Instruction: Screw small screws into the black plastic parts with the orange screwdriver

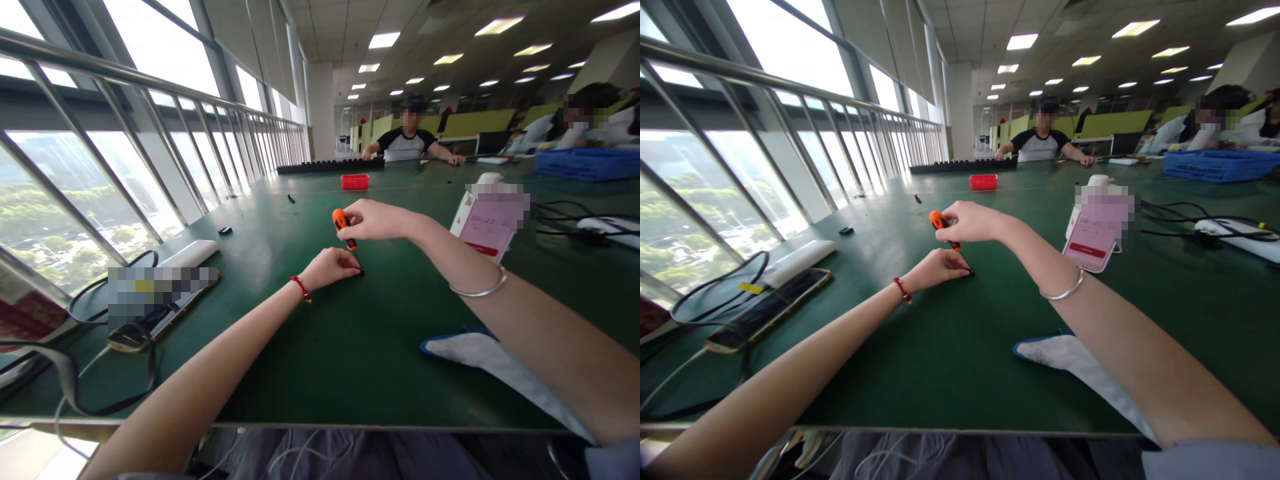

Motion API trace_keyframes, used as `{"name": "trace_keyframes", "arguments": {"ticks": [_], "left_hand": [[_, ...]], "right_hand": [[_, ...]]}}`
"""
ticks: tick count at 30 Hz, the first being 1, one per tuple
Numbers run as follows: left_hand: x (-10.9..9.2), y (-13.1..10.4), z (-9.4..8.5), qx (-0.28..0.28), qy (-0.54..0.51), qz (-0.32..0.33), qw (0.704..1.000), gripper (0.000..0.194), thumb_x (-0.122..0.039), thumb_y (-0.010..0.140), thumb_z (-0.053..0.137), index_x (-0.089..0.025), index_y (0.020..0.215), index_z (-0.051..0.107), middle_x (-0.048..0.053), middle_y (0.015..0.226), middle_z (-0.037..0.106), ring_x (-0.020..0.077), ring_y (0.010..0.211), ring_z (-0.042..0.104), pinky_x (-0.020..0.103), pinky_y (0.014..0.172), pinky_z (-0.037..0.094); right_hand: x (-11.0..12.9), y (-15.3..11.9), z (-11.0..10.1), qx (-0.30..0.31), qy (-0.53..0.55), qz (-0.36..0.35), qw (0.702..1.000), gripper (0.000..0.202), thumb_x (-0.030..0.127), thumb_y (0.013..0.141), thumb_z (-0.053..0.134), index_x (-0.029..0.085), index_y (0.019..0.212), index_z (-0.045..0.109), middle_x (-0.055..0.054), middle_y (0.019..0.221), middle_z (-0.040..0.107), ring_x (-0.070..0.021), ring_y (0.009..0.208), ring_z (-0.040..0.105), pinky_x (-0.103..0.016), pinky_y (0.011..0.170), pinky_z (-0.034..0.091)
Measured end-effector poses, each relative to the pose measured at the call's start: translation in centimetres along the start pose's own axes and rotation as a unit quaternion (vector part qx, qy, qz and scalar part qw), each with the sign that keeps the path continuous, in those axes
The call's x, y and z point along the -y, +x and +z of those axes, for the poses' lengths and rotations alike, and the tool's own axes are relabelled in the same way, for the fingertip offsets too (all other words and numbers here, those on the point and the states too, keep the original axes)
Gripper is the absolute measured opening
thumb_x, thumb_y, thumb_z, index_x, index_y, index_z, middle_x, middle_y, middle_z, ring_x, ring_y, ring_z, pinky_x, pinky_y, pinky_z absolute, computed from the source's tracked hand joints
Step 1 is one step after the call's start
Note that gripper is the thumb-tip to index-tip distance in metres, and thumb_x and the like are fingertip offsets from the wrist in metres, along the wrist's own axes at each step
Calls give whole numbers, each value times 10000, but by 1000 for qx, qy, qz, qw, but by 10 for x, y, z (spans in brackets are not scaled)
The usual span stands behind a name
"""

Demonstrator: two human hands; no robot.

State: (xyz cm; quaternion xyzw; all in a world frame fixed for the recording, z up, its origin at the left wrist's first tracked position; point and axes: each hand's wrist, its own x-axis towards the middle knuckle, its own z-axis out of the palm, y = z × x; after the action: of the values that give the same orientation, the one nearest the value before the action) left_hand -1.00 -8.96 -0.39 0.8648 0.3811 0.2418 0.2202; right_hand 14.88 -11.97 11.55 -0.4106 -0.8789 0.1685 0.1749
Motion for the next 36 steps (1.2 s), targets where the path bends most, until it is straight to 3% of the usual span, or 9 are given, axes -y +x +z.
{"name": "trace_keyframes", "arguments": {"ticks": [2, 5, 7, 9, 10, 13, 16, 26, 36], "left_hand": [[-1, 0, 0, -5, 5, -8, 1000, 210, -330, 747, 644, -156, 834, 721, 27, 798, 713, 134, 691, 610, 227, 684, 471], [-3, -1, -1, -12, 9, -20, 1000, 208, -326, 740, 650, -153, 830, 720, 31, 800, 715, 137, 691, 617, 225, 665, 473], [-3, 0, -2, -17, 11, -27, 999, 202, -325, 735, 655, -156, 823, 720, 29, 800, 716, 139, 696, 620, 222, 657, 474], [-2, 1, -2, -23, 12, -33, 999, 194, -325, 728, 660, -161, 813, 721, 24, 798, 718, 140, 699, 622, 222, 660, 474], [-1, 2, -2, -26, 12, -36, 999, 192, -325, 725, 662, -163, 809, 721, 21, 793, 719, 140, 700, 623, 224, 666, 474], [0, 3, -4, -36, 4, -46, 998, 191, -321, 721, 663, -157, 799, 723, 21, 770, 718, 143, 703, 628, 230, 691, 473], [2, 3, -6, -42, -3, -56, 998, 194, -320, 716, 667, -149, 785, 729, 28, 761, 720, 150, 709, 634, 233, 692, 473], [1, 2, -7, -54, -15, -54, 997, 192, -305, 721, 657, -150, 795, 742, 37, 781, 729, 161, 724, 646, 244, 702, 487], [6, 5, -7, -52, -11, -32, 998, 195, -304, 741, 653, -144, 806, 744, 46, 804, 727, 154, 725, 637, 247, 718, 488]], "right_hand": [[0, 2, -2, -26, -9, 1, 1000, 131, 255, 698, 592, 165, 622, 536, 33, 553, 491, -85, 512, 402, -242, 505, 276], [-9, -3, -3, -170, -7, -3, 985, 65, 225, 684, 583, 162, 670, 572, 18, 589, 541, -103, 546, 473, -236, 525, 314], [-22, -10, 7, -268, -32, -2, 963, 88, 250, 668, 618, 174, 678, 576, 3, 662, 589, -133, 626, 530, -241, 576, 363], [-37, -18, 28, -321, -25, 4, 947, 78, 259, 739, 570, 187, 761, 591, -7, 735, 627, -148, 681, 566, -249, 618, 398], [-44, -23, 41, -324, -23, -4, 946, 89, 246, 772, 539, 192, 800, 604, -14, 791, 642, -150, 715, 582, -249, 637, 409], [-63, -31, 75, -258, -74, -9, 963, 138, 279, 813, 540, 221, 888, 640, -24, 876, 632, -160, 752, 591, -254, 635, 414], [-73, -32, 90, -213, -81, 11, 974, 152, 310, 831, 541, 230, 928, 627, -22, 917, 620, -158, 779, 592, -254, 659, 423], [-87, -26, 93, -141, -125, 18, 982, 144, 309, 783, 616, 238, 905, 645, -22, 875, 558, -160, 730, 551, -281, 693, 397], [-87, -26, 94, -126, -136, 22, 982, 132, 328, 797, 591, 237, 886, 624, -21, 875, 538, -159, 741, 541, -267, 673, 385]]}}
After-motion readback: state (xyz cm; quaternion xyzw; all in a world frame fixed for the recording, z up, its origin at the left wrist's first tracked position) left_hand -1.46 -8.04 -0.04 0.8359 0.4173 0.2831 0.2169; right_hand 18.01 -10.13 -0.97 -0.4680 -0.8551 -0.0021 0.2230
